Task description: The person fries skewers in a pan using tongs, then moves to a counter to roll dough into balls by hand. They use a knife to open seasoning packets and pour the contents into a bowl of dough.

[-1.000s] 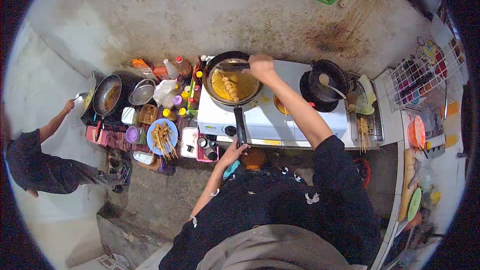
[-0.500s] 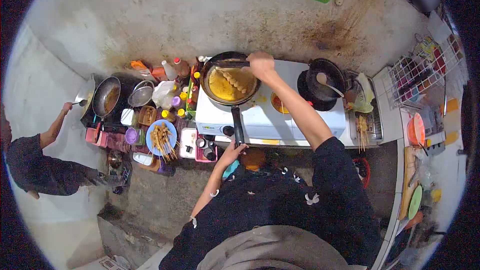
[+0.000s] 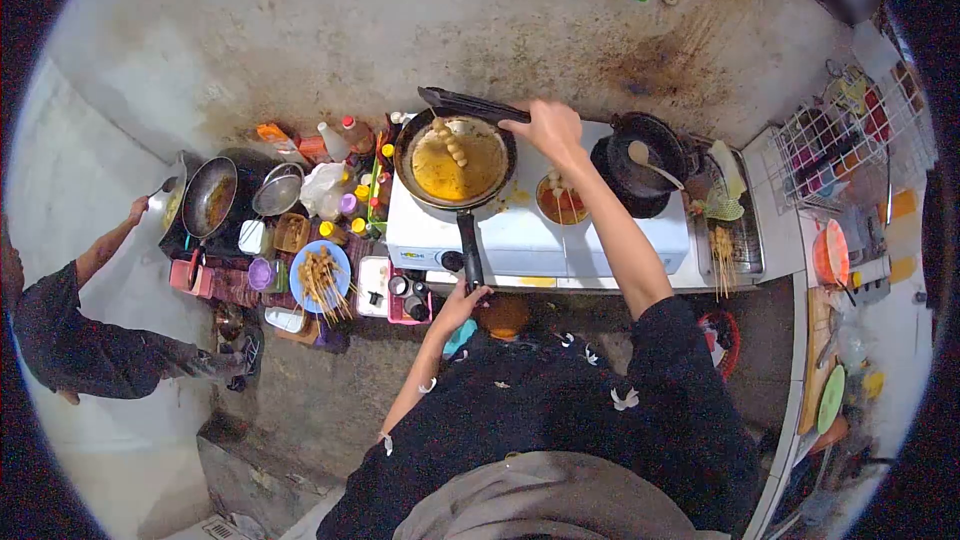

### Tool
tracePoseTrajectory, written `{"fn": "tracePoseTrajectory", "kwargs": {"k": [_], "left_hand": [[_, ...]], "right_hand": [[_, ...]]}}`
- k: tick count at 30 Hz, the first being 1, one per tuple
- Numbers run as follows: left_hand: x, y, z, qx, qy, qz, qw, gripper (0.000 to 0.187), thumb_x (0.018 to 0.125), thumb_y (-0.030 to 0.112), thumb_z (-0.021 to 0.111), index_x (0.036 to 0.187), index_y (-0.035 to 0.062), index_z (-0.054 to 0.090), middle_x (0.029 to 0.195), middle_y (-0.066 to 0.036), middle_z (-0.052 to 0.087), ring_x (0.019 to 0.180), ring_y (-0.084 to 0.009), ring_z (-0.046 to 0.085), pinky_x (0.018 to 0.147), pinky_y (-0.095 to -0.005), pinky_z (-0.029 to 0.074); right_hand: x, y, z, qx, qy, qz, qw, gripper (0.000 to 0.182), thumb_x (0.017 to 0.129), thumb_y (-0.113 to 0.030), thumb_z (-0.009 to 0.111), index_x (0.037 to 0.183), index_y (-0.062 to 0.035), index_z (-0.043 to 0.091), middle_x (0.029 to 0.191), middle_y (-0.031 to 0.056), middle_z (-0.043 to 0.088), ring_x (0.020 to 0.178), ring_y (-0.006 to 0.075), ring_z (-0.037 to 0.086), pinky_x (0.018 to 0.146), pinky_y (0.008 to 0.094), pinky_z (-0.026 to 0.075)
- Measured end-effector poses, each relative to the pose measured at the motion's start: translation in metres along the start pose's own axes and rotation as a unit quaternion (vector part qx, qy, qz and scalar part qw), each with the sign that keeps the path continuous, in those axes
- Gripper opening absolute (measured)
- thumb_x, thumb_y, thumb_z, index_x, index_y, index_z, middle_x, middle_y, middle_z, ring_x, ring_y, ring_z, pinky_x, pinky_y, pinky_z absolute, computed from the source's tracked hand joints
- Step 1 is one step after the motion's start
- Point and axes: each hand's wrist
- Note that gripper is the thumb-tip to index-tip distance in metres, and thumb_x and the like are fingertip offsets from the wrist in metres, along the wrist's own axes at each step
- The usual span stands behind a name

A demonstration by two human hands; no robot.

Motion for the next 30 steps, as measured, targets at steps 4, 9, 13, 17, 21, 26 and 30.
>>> {"fn": "tracePoseTrajectory", "kwargs": {"k": [4, 9, 13, 17, 21, 26, 30], "left_hand": [[0.0, 0.0, 0.003, -0.045, 0.011, -0.001, 0.999, 0.04, 0.082, 0.015, 0.052, 0.116, 0.0031, 0.035, 0.094, -0.007, 0.054, 0.084, -0.0143, 0.054, 0.067, -0.0266, 0.047], [0.003, -0.002, 0.002, -0.035, 0.004, 0.0, 0.999, 0.038, 0.082, 0.014, 0.052, 0.116, 0.0046, 0.035, 0.094, -0.006, 0.054, 0.085, -0.0139, 0.054, 0.067, -0.0257, 0.046], [0.0, -0.001, 0.006, -0.055, 0.013, 0.024, 0.998, 0.036, 0.083, 0.014, 0.052, 0.114, 0.0053, 0.037, 0.091, -0.005, 0.055, 0.081, -0.0124, 0.054, 0.066, -0.0245, 0.045], [-0.004, 0.004, 0.006, -0.048, 0.016, 0.033, 0.998, 0.038, 0.083, 0.018, 0.052, 0.113, 0.0021, 0.035, 0.088, -0.007, 0.055, 0.079, -0.0133, 0.053, 0.066, -0.0252, 0.046], [-0.005, 0.002, 0.003, -0.035, 0.006, 0.029, 0.999, 0.039, 0.083, 0.018, 0.051, 0.115, 0.0017, 0.034, 0.089, -0.007, 0.055, 0.078, -0.0131, 0.053, 0.067, -0.0248, 0.045], [-0.008, 0.012, 0.01, -0.046, 0.017, 0.006, 0.999, 0.039, 0.083, 0.018, 0.052, 0.114, 0.0011, 0.034, 0.088, -0.007, 0.055, 0.075, -0.0124, 0.053, 0.066, -0.0243, 0.045], [-0.004, 0.002, 0.009, -0.03, 0.026, 0.019, 0.999, 0.034, 0.083, 0.02, 0.052, 0.109, 0.0024, 0.038, 0.087, -0.006, 0.056, 0.071, -0.0114, 0.052, 0.064, -0.0242, 0.044]], "right_hand": [[-0.005, 0.006, -0.004, -0.036, -0.027, 0.025, 0.999, 0.047, 0.064, -0.053, 0.058, 0.096, -0.0191, 0.062, 0.075, 0.0141, 0.061, 0.071, 0.0289, 0.059, 0.061, 0.0375, 0.047], [0.008, 0.006, 0.016, -0.027, 0.012, -0.04, 0.999, 0.051, 0.062, -0.057, 0.057, 0.096, -0.0193, 0.062, 0.075, 0.0137, 0.061, 0.071, 0.0288, 0.059, 0.062, 0.0374, 0.047], [0.021, -0.009, 0.03, -0.029, -0.016, -0.057, 0.998, 0.053, 0.061, -0.058, 0.057, 0.096, -0.0186, 0.062, 0.076, 0.0137, 0.061, 0.071, 0.0287, 0.06, 0.061, 0.037, 0.047], [0.021, -0.022, 0.033, -0.043, -0.064, -0.081, 0.994, 0.052, 0.061, -0.057, 0.059, 0.095, -0.0172, 0.063, 0.075, 0.0139, 0.061, 0.07, 0.0288, 0.06, 0.059, 0.0374, 0.047], [0.013, -0.025, 0.04, -0.086, -0.117, -0.093, 0.985, 0.055, 0.062, -0.056, 0.06, 0.086, -0.0062, 0.062, 0.074, 0.0161, 0.061, 0.071, 0.03, 0.059, 0.059, 0.0395, 0.047], [-0.005, -0.013, 0.056, -0.011, -0.097, -0.082, 0.992, 0.058, 0.063, -0.056, 0.059, 0.081, -0.0012, 0.06, 0.08, 0.0184, 0.059, 0.075, 0.0319, 0.058, 0.064, 0.0395, 0.047], [-0.005, 0.012, 0.071, 0.006, -0.143, -0.022, 0.989, 0.054, 0.063, -0.057, 0.057, 0.088, -0.0096, 0.062, 0.083, 0.0163, 0.06, 0.079, 0.0303, 0.058, 0.067, 0.0393, 0.046]]}}
Point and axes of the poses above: each hand's wrist, its own x-axis towards the middle knuckle, its own z-axis out of the palm, y = z × x
